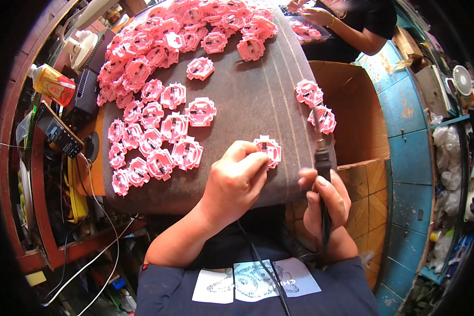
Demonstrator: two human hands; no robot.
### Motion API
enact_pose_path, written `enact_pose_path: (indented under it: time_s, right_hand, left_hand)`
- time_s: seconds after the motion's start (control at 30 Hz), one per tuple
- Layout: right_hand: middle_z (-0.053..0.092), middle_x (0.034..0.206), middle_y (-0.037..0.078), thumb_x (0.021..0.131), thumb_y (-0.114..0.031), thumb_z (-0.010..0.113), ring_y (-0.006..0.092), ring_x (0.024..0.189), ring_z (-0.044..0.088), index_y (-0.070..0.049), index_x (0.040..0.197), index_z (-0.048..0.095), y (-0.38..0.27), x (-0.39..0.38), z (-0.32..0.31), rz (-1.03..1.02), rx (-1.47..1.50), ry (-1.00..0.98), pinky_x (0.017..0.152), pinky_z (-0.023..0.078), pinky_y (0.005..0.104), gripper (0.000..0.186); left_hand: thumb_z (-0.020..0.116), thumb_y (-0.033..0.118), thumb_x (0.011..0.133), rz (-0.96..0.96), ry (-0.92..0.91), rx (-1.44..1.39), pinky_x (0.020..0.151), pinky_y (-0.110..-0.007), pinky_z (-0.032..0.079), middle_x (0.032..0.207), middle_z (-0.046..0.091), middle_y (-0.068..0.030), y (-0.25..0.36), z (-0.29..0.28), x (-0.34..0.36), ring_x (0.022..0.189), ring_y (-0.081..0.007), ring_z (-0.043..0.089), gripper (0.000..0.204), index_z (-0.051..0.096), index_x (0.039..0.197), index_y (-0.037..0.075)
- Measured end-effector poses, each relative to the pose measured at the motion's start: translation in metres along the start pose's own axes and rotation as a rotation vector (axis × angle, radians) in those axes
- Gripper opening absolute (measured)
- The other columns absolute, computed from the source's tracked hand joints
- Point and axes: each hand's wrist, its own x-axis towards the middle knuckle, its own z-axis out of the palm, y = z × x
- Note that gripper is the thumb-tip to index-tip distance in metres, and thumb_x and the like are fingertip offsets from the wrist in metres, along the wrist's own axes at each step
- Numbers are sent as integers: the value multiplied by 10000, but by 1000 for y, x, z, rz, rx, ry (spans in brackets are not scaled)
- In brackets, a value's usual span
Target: The person uses a soldering iron to apply heat to small pink plastic components on a workbench. They pick up each component, apply the soldering iron to specific points, and place the finished items into a cardboard box. Another person is visible in the background performing a similar task.
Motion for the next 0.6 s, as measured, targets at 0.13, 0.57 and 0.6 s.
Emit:
enact_pose_path:
  time_s: [0.13,0.57,0.6]
  right_hand:
    - [726,1039,217,841,84,735,359,771,697,15,1229,614,9,26,8,-12,-142,-157,670,559,426,412]
    - [708,1256,234,840,-107,840,403,943,700,-20,1299,529,15,40,23,125,-201,-338,802,566,456,561]
    - [708,1255,235,843,-111,839,402,941,699,-20,1297,530,15,40,23,127,-198,-339,802,567,455,556]
  left_hand:
    - [779,-57,839,5,5,-9,721,-350,578,1007,685,-155,0,0,0,833,-287,711,191,746,1016,3]
    - [789,-55,843,-10,-1,-25,700,-351,573,984,681,-149,0,0,0,827,-280,704,192,748,1021,3]
    - [789,-55,843,-10,-3,-25,700,-351,573,984,681,-149,0,0,0,826,-279,704,192,748,1021,3]
